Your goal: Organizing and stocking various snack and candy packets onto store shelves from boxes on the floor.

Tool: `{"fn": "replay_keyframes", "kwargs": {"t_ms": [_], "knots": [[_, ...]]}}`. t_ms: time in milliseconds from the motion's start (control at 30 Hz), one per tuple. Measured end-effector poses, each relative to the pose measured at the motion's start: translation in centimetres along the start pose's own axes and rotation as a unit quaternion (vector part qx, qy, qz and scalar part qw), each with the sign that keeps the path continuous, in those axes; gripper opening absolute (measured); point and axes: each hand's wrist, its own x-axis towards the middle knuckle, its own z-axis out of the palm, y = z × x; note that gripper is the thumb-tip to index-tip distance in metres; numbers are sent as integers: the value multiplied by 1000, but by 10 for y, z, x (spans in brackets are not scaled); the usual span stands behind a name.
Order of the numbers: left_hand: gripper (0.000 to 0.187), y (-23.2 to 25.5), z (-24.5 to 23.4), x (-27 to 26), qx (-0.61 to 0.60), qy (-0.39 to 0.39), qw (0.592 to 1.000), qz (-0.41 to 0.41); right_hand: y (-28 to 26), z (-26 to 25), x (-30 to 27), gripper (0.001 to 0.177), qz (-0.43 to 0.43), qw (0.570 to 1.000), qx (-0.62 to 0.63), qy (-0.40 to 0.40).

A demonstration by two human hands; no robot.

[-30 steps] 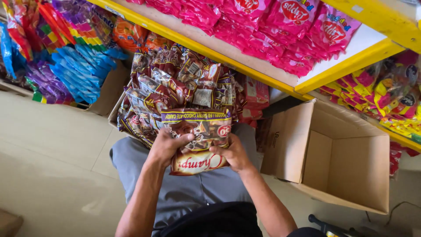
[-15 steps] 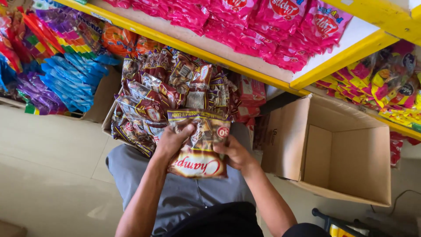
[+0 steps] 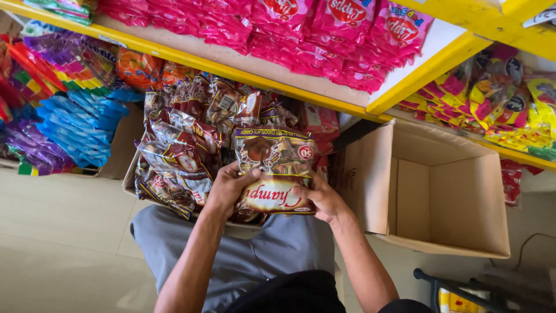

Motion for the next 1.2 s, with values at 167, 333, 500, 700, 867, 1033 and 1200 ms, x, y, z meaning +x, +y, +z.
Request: {"fn": "replay_keyframes", "kwargs": {"t_ms": [167, 333, 500, 700, 867, 1033, 1200], "knots": [[29, -17, 10, 0, -3, 38, 994, -100, 39, -51, -2, 70, -69, 990, -42, 119], [42, -16, 18, -2, 12, -51, 995, -82, 31, -54, -9, 71, -20, 989, 73, 130], [44, -33, 28, 9, 180, 49, 967, -175, 41, -89, 3, 50, -128, 962, -70, 232], [53, -65, 22, 12, 48, -91, 985, -136, 22, -77, 0, 39, -187, 913, -208, 296], [42, -48, 24, 10, 17, -68, 994, -85, 21, -45, -31, 57, -133, 966, -143, 168], [30, -88, 7, 30, 29, -1, 995, -97, 47, -66, -37, 75, -98, 981, -41, 165], [39, -114, 13, 39, -242, -43, 961, -128, 63, -84, -36, 65, -127, 977, 168, -29]]}}
